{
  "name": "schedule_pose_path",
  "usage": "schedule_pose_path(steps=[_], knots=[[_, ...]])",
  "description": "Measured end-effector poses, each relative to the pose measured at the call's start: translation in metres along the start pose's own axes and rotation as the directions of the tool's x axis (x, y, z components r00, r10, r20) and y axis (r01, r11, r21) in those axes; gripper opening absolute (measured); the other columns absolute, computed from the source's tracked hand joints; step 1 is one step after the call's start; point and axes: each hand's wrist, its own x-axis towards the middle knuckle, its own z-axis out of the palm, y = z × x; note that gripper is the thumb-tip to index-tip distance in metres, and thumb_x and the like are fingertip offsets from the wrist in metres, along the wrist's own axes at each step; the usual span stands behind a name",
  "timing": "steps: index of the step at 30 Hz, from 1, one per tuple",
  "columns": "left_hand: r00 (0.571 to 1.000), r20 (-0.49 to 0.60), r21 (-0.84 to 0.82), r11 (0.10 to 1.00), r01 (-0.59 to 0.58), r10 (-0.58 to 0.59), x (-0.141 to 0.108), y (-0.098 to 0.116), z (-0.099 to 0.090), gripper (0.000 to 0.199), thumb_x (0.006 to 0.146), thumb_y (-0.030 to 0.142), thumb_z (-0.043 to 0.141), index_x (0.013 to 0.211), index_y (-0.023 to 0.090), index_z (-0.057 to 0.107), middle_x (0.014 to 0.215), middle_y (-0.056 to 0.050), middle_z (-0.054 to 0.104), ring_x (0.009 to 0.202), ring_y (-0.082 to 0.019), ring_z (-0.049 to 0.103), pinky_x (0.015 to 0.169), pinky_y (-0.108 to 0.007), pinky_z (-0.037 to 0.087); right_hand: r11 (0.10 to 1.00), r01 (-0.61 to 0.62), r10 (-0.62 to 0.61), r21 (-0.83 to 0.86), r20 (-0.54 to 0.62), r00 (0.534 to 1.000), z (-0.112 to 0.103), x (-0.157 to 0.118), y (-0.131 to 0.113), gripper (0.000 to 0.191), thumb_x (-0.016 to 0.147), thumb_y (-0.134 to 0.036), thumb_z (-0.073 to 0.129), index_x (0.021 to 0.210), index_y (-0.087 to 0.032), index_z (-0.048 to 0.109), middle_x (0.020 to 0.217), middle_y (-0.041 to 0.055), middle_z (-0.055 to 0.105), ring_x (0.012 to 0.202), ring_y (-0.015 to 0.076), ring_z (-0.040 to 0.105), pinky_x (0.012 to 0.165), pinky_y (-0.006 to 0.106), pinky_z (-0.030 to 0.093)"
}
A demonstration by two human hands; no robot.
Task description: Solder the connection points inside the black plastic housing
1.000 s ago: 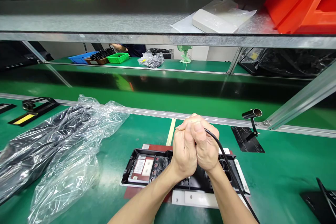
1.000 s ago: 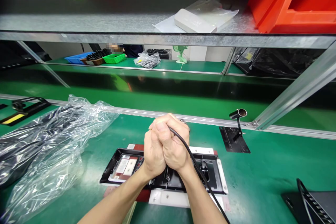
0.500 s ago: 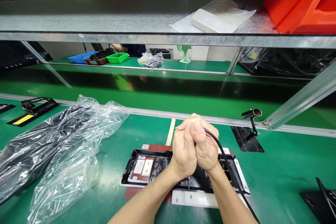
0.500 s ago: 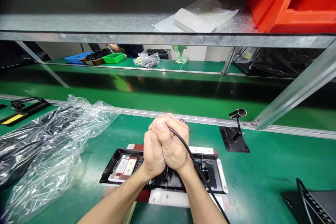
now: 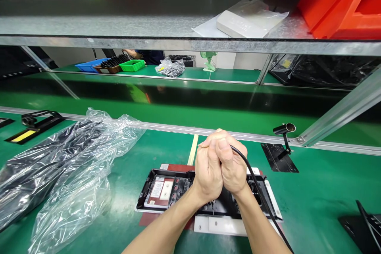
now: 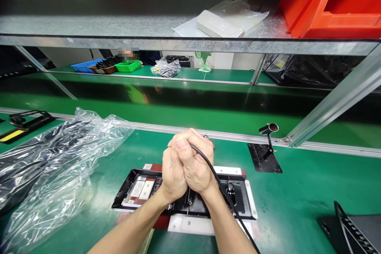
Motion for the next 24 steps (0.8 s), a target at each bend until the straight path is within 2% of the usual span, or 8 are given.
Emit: schedule_pose_path(steps=[3,6,11,15,18,21,24], knots=[[1.0,-0.02,0.003,1.0,-0.013,0.013,0.0005,0.0011,0.0001,0.064,0.109,0.052,0.023,0.081,0.014,0.066,0.058,-0.003,0.054,0.045,-0.015,0.045,0.07,-0.033,0.058,1.0,0.007,-0.007,0.011,0.0,1.0,0.0,0.0001,0.0001,0.037,0.103,-0.045,0.051,0.083,-0.021,0.071,0.084,0.0036,0.07,0.078,0.0172,0.063,0.076,0.034,0.048],[1.0,-0.013,-0.006,1.0,-0.012,0.011,0.0008,0.0013,0.0001,0.064,0.109,0.053,0.022,0.079,0.016,0.063,0.059,-0.003,0.054,0.045,-0.015,0.041,0.069,-0.033,0.057,1.0,0.0,-0.001,0.013,0.002,1.0,0.0003,0.0003,-0.0004,0.038,0.103,-0.046,0.051,0.082,-0.021,0.07,0.083,0.0037,0.07,0.078,0.0174,0.063,0.076,0.034,0.048],[1.0,-0.023,0.025,1.0,0.0,0.0,0.0015,0.0013,0.0001,0.066,0.108,0.056,0.021,0.079,0.016,0.064,0.054,0.0,0.046,0.045,-0.015,0.039,0.059,-0.031,0.051,1.0,0.005,-0.005,0.008,-0.001,1.0,0.0006,0.0006,-0.0013,0.039,0.103,-0.046,0.051,0.081,-0.021,0.07,0.083,0.0032,0.07,0.078,0.0164,0.062,0.076,0.033,0.048],[1.0,-0.004,-0.012,1.0,-0.004,0.004,0.0009,0.0012,0.0001,0.064,0.109,0.054,0.021,0.08,0.015,0.063,0.062,-0.003,0.057,0.046,-0.014,0.043,0.067,-0.031,0.055,1.0,0.008,-0.008,-0.001,0.0,1.0,0.0002,0.0007,-0.0013,0.038,0.103,-0.046,0.051,0.082,-0.021,0.07,0.083,0.003,0.07,0.078,0.0161,0.063,0.077,0.032,0.048],[1.0,0.009,-0.025,1.0,0.017,-0.017,-0.0002,0.0004,0.0001,0.064,0.109,0.055,0.021,0.081,0.015,0.063,0.073,-0.009,0.066,0.054,-0.016,0.056,0.07,-0.03,0.057,1.0,0.003,-0.003,-0.011,0.003,1.0,0.0001,0.0004,-0.0011,0.039,0.103,-0.047,0.05,0.082,-0.021,0.07,0.083,0.0035,0.07,0.078,0.0167,0.063,0.076,0.033,0.049],[0.999,0.02,-0.028,0.999,0.046,-0.045,-0.0011,-0.0008,0.0,0.066,0.108,0.059,0.021,0.08,0.015,0.062,0.073,-0.009,0.066,0.061,-0.019,0.062,0.07,-0.031,0.058,1.0,-0.004,0.004,-0.018,0.001,1.0,0.0003,0.0002,-0.0006,0.04,0.103,-0.047,0.05,0.082,-0.021,0.071,0.083,0.0042,0.07,0.078,0.0179,0.063,0.076,0.035,0.049],[0.998,0.022,-0.025,0.998,0.054,-0.054,-0.001,-0.0015,0.0001,0.066,0.107,0.06,0.022,0.077,0.016,0.061,0.067,-0.007,0.062,0.057,-0.018,0.059,0.071,-0.033,0.058,1.0,-0.002,0.002,-0.022,-0.007,1.0,0.0006,0.0002,0.0,0.039,0.103,-0.048,0.05,0.083,-0.021,0.071,0.083,0.0046,0.07,0.078,0.0186,0.063,0.076,0.036,0.05]])
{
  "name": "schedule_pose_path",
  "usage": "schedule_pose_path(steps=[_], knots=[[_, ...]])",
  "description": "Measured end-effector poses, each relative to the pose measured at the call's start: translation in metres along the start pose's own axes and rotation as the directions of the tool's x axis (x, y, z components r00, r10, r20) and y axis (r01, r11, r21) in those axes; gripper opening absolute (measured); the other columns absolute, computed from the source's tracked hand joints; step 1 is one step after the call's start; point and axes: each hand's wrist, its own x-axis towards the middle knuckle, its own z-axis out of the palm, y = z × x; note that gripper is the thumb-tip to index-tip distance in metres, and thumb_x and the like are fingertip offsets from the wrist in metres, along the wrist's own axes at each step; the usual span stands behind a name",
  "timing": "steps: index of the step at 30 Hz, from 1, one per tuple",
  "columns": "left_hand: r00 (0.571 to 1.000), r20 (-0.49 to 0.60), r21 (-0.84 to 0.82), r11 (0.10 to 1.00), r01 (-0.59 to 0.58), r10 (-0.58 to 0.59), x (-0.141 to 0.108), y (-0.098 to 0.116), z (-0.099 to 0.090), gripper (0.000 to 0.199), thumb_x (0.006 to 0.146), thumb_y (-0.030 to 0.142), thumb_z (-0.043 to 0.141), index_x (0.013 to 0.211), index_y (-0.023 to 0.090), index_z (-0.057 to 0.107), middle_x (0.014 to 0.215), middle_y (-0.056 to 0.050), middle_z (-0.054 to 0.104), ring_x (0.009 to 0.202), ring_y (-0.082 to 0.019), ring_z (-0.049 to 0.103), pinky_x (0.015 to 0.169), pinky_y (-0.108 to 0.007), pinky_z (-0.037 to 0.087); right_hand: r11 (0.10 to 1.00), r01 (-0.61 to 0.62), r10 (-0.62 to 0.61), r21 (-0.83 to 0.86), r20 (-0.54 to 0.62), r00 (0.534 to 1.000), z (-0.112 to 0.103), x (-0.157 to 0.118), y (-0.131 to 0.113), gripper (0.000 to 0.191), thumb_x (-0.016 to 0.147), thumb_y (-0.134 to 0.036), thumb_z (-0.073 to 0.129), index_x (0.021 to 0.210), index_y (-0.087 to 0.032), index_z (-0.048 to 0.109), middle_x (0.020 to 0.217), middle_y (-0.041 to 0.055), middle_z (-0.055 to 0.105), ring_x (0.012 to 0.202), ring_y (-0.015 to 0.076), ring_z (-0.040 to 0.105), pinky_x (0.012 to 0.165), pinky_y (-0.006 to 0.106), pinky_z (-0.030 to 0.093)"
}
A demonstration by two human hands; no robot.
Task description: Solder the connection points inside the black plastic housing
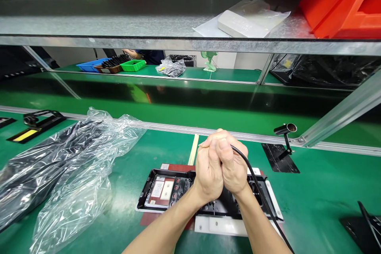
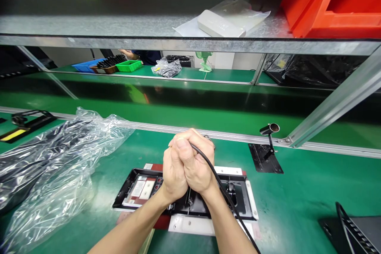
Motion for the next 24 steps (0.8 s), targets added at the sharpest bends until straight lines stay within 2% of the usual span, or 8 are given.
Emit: schedule_pose_path(steps=[7,18,24], knots=[[0.999,-0.024,-0.022,0.999,-0.042,0.041,0.0013,0.001,0.0002,0.061,0.109,0.052,0.024,0.08,0.016,0.063,0.061,-0.003,0.056,0.046,-0.015,0.045,0.071,-0.034,0.058,1.0,0.005,-0.005,0.012,0.004,1.0,0.0,0.0002,0.0004,0.038,0.103,-0.046,0.05,0.083,-0.022,0.071,0.084,0.0038,0.07,0.078,0.018,0.063,0.077,0.035,0.049],[0.998,-0.042,-0.029,0.999,-0.046,0.044,0.0025,0.0029,0.0002,0.059,0.108,0.051,0.027,0.06,0.022,0.045,0.054,-0.002,0.047,0.056,-0.019,0.056,0.071,-0.035,0.057,1.0,-0.003,0.003,0.017,0.011,1.0,-0.0005,-0.0004,-0.0007,0.037,0.103,-0.045,0.05,0.083,-0.021,0.07,0.084,0.0034,0.07,0.08,0.0176,0.063,0.078,0.034,0.048],[0.997,-0.042,-0.025,0.998,-0.064,0.063,0.0022,0.0017,0.0003,0.056,0.109,0.047,0.028,0.062,0.021,0.046,0.055,0.0,0.046,0.051,-0.016,0.049,0.075,-0.033,0.058,1.0,0.004,-0.004,0.017,0.008,1.0,-0.0004,0.0004,0.0002,0.037,0.104,-0.043,0.051,0.083,-0.02,0.071,0.083,0.0025,0.069,0.081,0.0164,0.063,0.079,0.033,0.048]])
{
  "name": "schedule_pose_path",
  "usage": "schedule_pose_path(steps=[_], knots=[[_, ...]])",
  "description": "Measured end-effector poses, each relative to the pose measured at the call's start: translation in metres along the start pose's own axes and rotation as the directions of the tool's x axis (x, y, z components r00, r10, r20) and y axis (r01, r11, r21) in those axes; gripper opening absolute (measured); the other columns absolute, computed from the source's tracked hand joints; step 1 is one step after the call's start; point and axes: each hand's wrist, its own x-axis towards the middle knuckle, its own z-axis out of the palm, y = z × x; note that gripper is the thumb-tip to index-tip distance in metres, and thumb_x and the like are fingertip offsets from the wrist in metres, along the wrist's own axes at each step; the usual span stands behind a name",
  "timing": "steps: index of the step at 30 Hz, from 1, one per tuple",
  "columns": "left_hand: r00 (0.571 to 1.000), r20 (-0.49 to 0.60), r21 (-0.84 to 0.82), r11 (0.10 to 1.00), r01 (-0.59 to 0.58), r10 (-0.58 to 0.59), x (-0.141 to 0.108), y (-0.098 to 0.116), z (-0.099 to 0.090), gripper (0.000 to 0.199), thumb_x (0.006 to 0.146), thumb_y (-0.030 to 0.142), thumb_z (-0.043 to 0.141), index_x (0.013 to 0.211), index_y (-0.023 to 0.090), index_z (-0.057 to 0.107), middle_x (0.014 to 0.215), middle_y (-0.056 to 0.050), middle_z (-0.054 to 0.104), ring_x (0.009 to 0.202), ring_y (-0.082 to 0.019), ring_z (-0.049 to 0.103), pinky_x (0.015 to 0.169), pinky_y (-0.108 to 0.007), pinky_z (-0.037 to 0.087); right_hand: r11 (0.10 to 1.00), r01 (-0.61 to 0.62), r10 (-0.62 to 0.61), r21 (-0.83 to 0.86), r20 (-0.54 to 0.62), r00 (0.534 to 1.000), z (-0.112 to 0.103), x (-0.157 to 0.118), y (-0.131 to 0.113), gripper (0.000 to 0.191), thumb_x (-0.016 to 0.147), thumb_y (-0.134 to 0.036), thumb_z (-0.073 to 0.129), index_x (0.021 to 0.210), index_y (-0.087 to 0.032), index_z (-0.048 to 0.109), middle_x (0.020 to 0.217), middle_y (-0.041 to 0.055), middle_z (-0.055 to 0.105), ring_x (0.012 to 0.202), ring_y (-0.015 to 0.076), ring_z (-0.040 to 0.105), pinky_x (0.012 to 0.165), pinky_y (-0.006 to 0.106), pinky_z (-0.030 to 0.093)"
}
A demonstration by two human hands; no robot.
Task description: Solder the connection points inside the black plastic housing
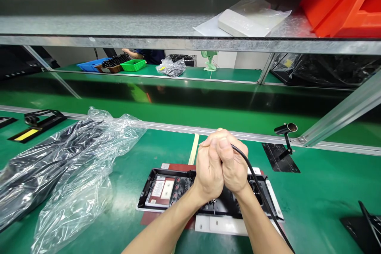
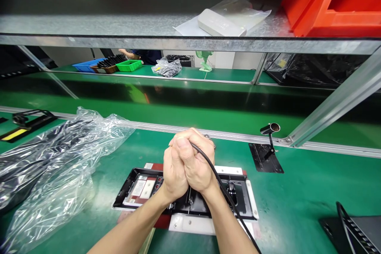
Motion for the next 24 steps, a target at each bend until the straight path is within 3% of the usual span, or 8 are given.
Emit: schedule_pose_path(steps=[7,10,15,24], knots=[[1.0,-0.009,0.009,1.0,-0.003,0.003,0.0,0.0012,-0.0007,0.054,0.109,0.046,0.027,0.063,0.022,0.043,0.056,0.001,0.042,0.048,-0.014,0.04,0.081,-0.033,0.059,1.0,0.001,-0.001,0.006,0.001,1.0,0.0002,-0.0003,0.001,0.037,0.103,-0.044,0.051,0.083,-0.021,0.071,0.084,0.0022,0.07,0.079,0.0158,0.062,0.077,0.032,0.048],[1.0,0.003,0.009,1.0,-0.004,0.004,-0.0005,0.0003,-0.001,0.056,0.109,0.047,0.026,0.067,0.02,0.05,0.056,0.002,0.041,0.048,-0.014,0.04,0.082,-0.034,0.059,1.0,0.004,-0.004,0.006,-0.001,1.0,0.0001,-0.001,0.001,0.036,0.103,-0.044,0.051,0.084,-0.022,0.071,0.084,0.0026,0.07,0.079,0.0168,0.062,0.077,0.033,0.048],[1.0,0.011,0.013,1.0,-0.018,0.018,-0.0004,-0.0001,-0.0007,0.055,0.11,0.047,0.025,0.081,0.017,0.061,0.059,0.002,0.044,0.049,-0.014,0.044,0.081,-0.033,0.059,1.0,0.009,-0.009,0.001,-0.001,1.0,0.0002,-0.0009,0.0018,0.036,0.104,-0.043,0.051,0.084,-0.021,0.071,0.084,0.0023,0.069,0.08,0.0161,0.063,0.078,0.033,0.048],[0.999,0.025,-0.023,0.999,-0.045,0.045,-0.0004,0.0009,-0.0007,0.051,0.111,0.042,0.026,0.072,0.019,0.049,0.068,-0.002,0.061,0.062,-0.014,0.062,0.094,-0.032,0.057,1.0,0.01,-0.01,0.001,0.0,1.0,0.0005,0.0006,0.0019,0.038,0.103,-0.045,0.051,0.083,-0.02,0.071,0.084,0.002,0.07,0.079,0.0155,0.063,0.077,0.032,0.048]])
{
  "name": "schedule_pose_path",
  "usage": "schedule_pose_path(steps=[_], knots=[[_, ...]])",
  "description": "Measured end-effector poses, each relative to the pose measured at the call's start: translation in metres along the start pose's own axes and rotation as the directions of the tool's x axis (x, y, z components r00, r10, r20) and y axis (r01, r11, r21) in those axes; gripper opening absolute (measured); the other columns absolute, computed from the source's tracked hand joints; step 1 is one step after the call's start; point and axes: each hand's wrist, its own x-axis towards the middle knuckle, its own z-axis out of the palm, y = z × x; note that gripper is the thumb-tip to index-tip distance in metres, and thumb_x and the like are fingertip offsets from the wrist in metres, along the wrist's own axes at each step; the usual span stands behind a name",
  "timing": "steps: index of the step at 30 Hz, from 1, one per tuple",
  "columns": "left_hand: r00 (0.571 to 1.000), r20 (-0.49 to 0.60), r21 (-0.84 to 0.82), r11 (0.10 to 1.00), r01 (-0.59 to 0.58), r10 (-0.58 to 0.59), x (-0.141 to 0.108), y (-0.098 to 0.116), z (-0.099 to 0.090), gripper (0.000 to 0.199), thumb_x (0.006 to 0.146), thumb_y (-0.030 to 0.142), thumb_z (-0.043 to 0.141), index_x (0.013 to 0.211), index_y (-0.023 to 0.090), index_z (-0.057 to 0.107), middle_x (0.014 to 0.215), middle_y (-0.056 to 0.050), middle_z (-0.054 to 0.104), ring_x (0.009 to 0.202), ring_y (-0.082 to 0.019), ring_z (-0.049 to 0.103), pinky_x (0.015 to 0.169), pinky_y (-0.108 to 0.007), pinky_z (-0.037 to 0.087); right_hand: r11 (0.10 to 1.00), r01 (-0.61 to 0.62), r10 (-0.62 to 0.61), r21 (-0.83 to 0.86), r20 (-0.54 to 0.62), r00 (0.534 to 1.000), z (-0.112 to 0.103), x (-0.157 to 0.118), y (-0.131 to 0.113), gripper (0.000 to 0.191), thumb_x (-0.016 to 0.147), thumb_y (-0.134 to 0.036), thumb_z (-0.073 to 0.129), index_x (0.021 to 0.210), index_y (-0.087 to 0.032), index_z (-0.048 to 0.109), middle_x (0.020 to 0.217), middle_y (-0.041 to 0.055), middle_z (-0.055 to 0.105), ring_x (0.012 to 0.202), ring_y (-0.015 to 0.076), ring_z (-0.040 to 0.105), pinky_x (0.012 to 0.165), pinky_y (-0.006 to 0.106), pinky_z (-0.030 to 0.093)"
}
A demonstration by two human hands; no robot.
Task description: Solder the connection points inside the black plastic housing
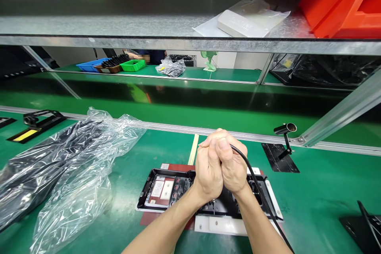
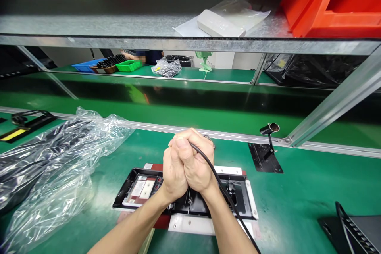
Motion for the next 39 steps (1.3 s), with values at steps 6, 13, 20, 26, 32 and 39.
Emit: schedule_pose_path(steps=[6,13,20,26,32,39], knots=[[1.0,-0.003,0.019,1.0,0.0,0.0,0.0,-0.001,0.001,0.054,0.111,0.043,0.024,0.066,0.02,0.045,0.065,-0.003,0.06,0.062,-0.016,0.063,0.083,-0.032,0.058,1.0,-0.017,0.017,-0.008,0.001,1.0,-0.001,-0.001,0.0,0.037,0.103,-0.045,0.05,0.084,-0.021,0.072,0.084,0.0025,0.069,0.078,0.0164,0.062,0.077,0.033,0.048],[0.999,-0.028,0.01,1.0,0.026,-0.026,-0.002,-0.002,0.001,0.054,0.11,0.047,0.027,0.065,0.022,0.042,0.059,0.0,0.048,0.051,-0.015,0.047,0.076,-0.033,0.057,1.0,-0.008,0.008,-0.009,0.003,1.0,-0.001,-0.002,-0.001,0.038,0.103,-0.045,0.05,0.082,-0.02,0.07,0.084,0.0022,0.069,0.079,0.0159,0.063,0.078,0.032,0.048],[0.999,0.008,-0.084,0.996,0.04,-0.04,0.001,-0.002,0.0,0.052,0.11,0.048,0.025,0.073,0.02,0.049,0.066,-0.002,0.049,0.061,-0.016,0.049,0.076,-0.033,0.054,1.0,-0.003,0.003,-0.003,0.016,1.0,-0.001,-0.002,0.0,0.037,0.104,-0.042,0.05,0.083,-0.02,0.07,0.085,0.0037,0.068,0.081,0.0168,0.063,0.077,0.032,0.049],[0.99,0.134,-0.169,0.983,0.069,-0.046,0.002,0.002,-0.008,0.063,0.11,0.054,0.019,0.087,0.017,0.064,0.088,-0.008,0.064,0.081,-0.019,0.059,0.085,-0.035,0.052,0.995,0.021,-0.019,-0.098,0.018,1.0,-0.002,-0.002,-0.005,0.033,0.105,-0.033,0.048,0.089,-0.021,0.073,0.091,0.0048,0.071,0.092,0.0188,0.065,0.086,0.035,0.05],[0.947,0.321,-0.035,0.999,0.016,-0.004,0.006,0.006,-0.028,0.087,0.099,0.076,0.007,0.089,0.016,0.068,0.091,-0.012,0.067,0.086,-0.025,0.061,0.082,-0.037,0.051,0.977,0.008,-0.012,-0.215,-0.019,1.0,-0.001,-0.002,-0.013,0.034,0.104,-0.037,0.049,0.091,-0.024,0.078,0.121,0.0069,0.064,0.123,0.0227,0.057,0.101,0.038,0.048],[0.952,0.306,0.114,0.993,-0.032,-0.005,-0.009,0.004,-0.07,0.08,0.102,0.071,0.008,0.113,0.016,0.064,0.107,-0.011,0.067,0.096,-0.025,0.058,0.092,-0.041,0.044,0.983,-0.053,0.05,-0.176,-0.02,0.999,0.002,-0.01,-0.014,0.038,0.107,-0.037,0.044,0.084,-0.02,0.07,0.103,0.0066,0.069,0.103,0.019,0.064,0.089,0.034,0.052]])
